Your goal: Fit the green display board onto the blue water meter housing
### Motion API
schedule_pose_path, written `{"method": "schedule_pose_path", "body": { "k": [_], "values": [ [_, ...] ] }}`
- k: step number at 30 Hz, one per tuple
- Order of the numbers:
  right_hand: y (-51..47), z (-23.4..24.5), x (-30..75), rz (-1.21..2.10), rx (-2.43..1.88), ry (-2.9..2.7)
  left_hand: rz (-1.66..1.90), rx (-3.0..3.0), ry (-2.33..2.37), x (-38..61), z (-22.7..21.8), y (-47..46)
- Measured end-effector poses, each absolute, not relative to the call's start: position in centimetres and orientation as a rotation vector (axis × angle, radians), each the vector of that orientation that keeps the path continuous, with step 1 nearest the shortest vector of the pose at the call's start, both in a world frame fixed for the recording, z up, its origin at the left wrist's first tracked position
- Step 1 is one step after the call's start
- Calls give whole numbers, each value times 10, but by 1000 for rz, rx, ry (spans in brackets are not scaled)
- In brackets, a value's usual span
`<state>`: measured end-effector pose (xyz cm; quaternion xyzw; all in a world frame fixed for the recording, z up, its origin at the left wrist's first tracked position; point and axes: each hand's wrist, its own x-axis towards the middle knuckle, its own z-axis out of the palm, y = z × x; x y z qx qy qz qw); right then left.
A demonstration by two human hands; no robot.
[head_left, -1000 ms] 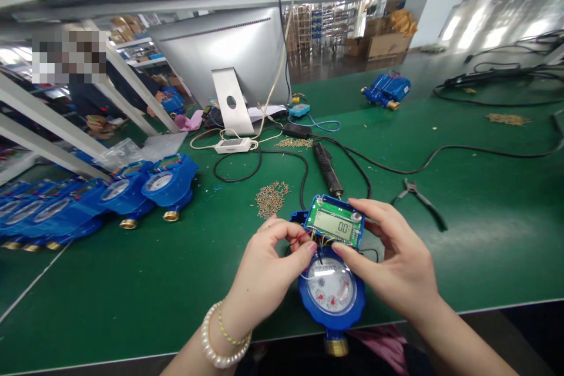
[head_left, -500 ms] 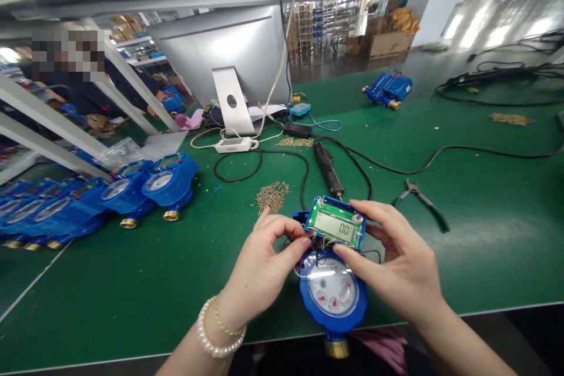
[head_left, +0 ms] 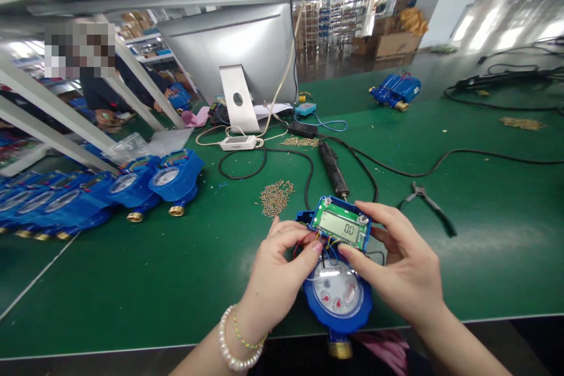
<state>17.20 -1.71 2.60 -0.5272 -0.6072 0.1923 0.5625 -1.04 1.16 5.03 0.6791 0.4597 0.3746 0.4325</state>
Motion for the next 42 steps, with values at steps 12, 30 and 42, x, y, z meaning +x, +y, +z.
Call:
{"method": "schedule_pose_path", "body": {
  "k": [12,30,42],
  "values": [
    [-17,30,171,470,-1248,-1423,1015,2244,1335,-7,41,6],
    [-12,32,177,497,-1220,-1447,1104,1547,875,-27,41,22],
    [-12,28,176,508,-1227,-1426,947,1485,938,-30,46,22]
  ]
}}
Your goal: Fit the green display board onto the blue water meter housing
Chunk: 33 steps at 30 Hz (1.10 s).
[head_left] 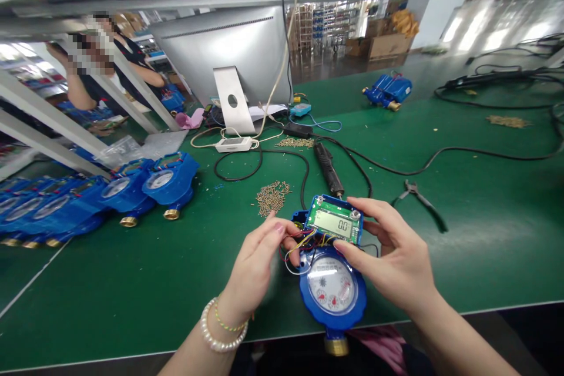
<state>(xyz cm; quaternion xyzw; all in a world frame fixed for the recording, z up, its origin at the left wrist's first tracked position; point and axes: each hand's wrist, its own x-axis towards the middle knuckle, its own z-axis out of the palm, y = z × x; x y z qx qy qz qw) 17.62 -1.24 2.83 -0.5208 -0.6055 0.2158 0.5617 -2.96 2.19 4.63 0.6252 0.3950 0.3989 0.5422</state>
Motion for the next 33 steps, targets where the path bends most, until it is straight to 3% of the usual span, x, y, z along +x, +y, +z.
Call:
{"method": "schedule_pose_path", "body": {
  "k": [20,33],
  "values": [
    [-14,29,177,511,-1233,-1436,635,1357,885,-42,63,31],
    [-14,28,179,541,-1221,-1420,622,2027,949,-39,58,31]
  ]
}}
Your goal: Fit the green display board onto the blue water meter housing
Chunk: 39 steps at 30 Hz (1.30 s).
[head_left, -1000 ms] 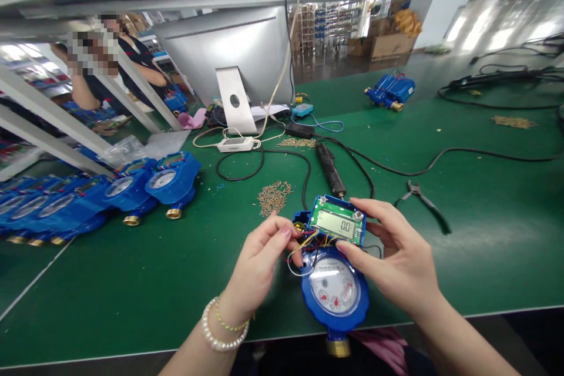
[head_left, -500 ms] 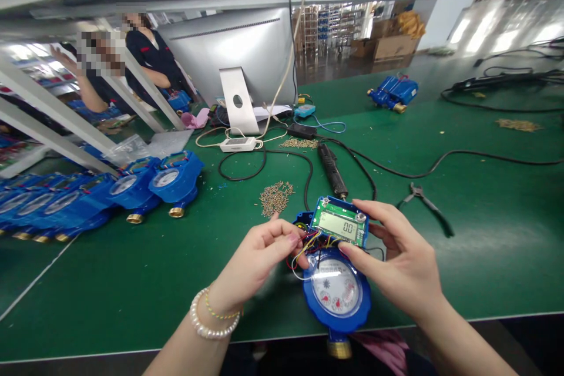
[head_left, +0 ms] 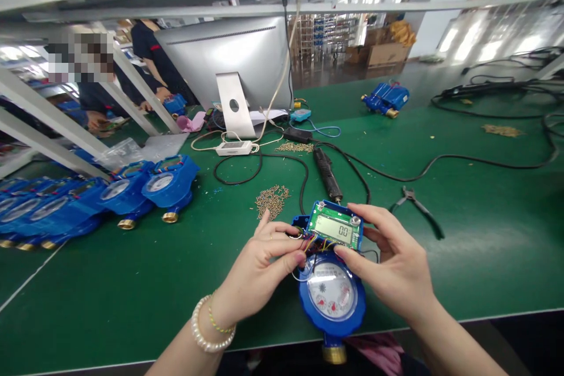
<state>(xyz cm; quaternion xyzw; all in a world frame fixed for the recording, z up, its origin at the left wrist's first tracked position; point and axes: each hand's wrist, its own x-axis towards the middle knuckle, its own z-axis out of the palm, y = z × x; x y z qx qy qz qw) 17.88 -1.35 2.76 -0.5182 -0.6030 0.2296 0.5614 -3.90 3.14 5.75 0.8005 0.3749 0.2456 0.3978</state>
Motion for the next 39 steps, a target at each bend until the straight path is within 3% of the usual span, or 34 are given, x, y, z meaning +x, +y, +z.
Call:
{"method": "schedule_pose_path", "body": {
  "k": [12,27,39],
  "values": [
    [-13,27,182,526,-1155,-1491,644,2306,936,-31,51,45],
    [2,43,200,576,-1136,-1741,667,2628,529,-31,51,80],
    [10,49,201,634,-1174,-1795,852,2374,726,-36,41,74]
  ]
}}
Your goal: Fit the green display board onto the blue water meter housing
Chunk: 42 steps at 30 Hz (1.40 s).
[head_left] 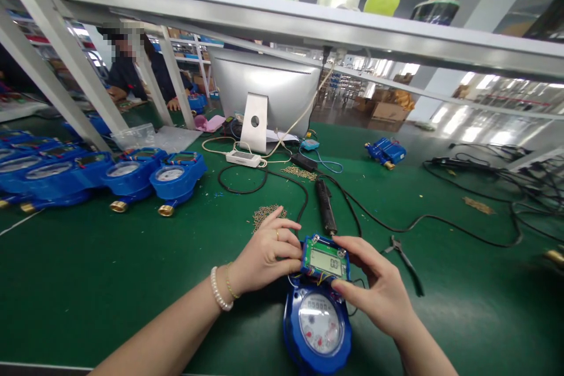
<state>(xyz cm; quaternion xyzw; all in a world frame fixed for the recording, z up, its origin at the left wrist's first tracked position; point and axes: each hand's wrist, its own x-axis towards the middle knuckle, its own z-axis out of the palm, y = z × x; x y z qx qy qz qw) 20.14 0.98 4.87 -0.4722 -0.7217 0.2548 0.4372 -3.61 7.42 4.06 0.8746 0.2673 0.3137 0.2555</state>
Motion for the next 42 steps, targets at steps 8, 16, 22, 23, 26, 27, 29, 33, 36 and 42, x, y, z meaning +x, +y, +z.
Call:
{"method": "schedule_pose_path", "body": {
  "k": [8,16,22,23,26,27,29,33,36,42],
  "values": [
    [12,52,202,599,-1182,-1801,608,2072,860,-56,71,68],
    [12,53,200,692,-1179,-1743,725,2313,831,-28,67,64],
    [14,57,202,767,-1151,-1768,788,2416,776,-29,65,66],
    [14,58,202,784,-1149,-1764,757,2398,812,-30,65,65],
    [15,59,201,855,-1107,-1733,661,2280,927,-30,66,60],
    [15,58,201,875,-1086,-1725,643,2229,940,-30,65,58],
    [15,58,201,898,-1052,-1722,642,2171,939,-29,64,54],
    [6,56,198,808,-1088,-1752,765,2291,989,-29,55,46],
    [-11,53,189,575,-1150,-1705,886,2396,1038,-30,48,39],
    [-39,44,164,329,-1219,-1632,1017,2474,1154,-31,46,29]
  ]
}}
